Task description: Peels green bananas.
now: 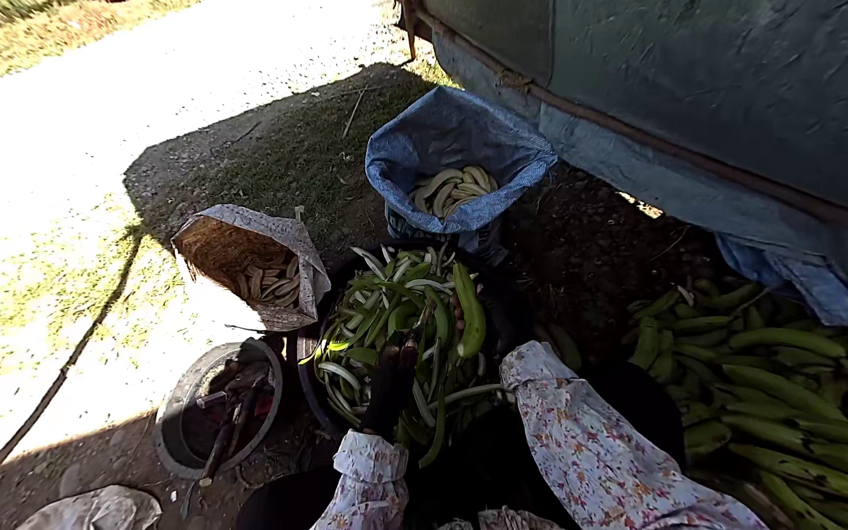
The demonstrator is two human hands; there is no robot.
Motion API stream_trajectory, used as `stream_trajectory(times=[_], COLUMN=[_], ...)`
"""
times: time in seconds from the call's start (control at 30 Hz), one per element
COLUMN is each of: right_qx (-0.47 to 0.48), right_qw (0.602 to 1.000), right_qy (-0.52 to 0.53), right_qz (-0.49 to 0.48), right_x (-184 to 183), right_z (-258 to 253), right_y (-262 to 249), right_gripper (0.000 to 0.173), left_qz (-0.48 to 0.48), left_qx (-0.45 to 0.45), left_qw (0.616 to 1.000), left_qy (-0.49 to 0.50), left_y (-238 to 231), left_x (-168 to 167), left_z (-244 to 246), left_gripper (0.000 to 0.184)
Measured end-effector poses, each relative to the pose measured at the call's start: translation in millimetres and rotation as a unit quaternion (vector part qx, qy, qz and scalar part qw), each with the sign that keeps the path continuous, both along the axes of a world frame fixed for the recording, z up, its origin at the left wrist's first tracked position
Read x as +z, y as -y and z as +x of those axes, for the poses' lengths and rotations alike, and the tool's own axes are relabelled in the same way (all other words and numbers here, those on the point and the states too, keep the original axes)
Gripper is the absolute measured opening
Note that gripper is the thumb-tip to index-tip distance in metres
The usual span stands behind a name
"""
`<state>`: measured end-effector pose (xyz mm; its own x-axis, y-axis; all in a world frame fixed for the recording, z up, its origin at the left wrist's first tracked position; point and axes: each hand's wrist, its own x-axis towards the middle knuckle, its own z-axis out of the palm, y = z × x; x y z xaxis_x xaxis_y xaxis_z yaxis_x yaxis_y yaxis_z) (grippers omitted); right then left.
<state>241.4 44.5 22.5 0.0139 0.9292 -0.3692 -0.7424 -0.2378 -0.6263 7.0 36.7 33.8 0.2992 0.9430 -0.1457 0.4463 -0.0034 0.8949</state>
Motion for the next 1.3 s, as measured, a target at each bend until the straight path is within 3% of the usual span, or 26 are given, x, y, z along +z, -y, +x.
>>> stream_trajectory(times=[0.17,0.4,0.57,0.63,0.73,0.83,0.93,1.1,1.2,1.3], right_qx=[-0.017,0.027,0.044,0.029,0.081,0.105,0.095,-0.077,-0.073,-0.032], right_qw=[0.996,0.996,0.993,0.994,0.989,0.975,0.974,0.959,0.961,0.978], right_qy=[0.062,0.012,0.029,0.059,0.085,0.134,0.177,0.262,0.253,0.196], right_qz=[-0.063,-0.089,-0.104,-0.091,-0.09,-0.142,-0.102,-0.074,-0.083,-0.059], right_x=[4.7,1.3,3.9,4.7,0.7,5.7,-4.0,-2.9,9.2,-5.2], right_z=[-23.8,-20.6,-32.6,-42.2,-55.4,-66.3,-60.1,-48.2,-42.8,-57.4], right_y=[14.7,11.6,10.4,17.1,25.9,36.5,33.4,1.6,-9.1,-4.6], right_gripper=[0.042,0.052,0.049,0.045,0.046,0.047,0.041,0.038,0.04,0.041], left_qz=[-0.009,0.007,0.036,0.093,0.19,0.173,0.121,-0.017,-0.004,0.05], left_qx=[-0.121,-0.181,-0.142,-0.084,0.04,0.111,0.096,-0.058,-0.064,-0.027], left_qw=[0.979,0.968,0.972,0.97,0.942,0.944,0.967,0.983,0.983,0.97], left_qy=[-0.165,-0.174,-0.181,-0.207,-0.273,-0.257,-0.203,-0.175,-0.17,-0.236], left_y=[15.9,33.8,32.9,29.1,3.9,-33.2,-43.3,17.7,40.3,17.3], left_x=[20.6,36.5,28.9,20.8,7.2,-1.5,15.0,41.9,37.0,29.3], left_z=[9.3,1.8,-0.6,4.2,12.5,9.0,6.4,10.1,8.0,8.0], left_gripper=[0.055,0.047,0.05,0.052,0.05,0.048,0.05,0.048,0.05,0.052])
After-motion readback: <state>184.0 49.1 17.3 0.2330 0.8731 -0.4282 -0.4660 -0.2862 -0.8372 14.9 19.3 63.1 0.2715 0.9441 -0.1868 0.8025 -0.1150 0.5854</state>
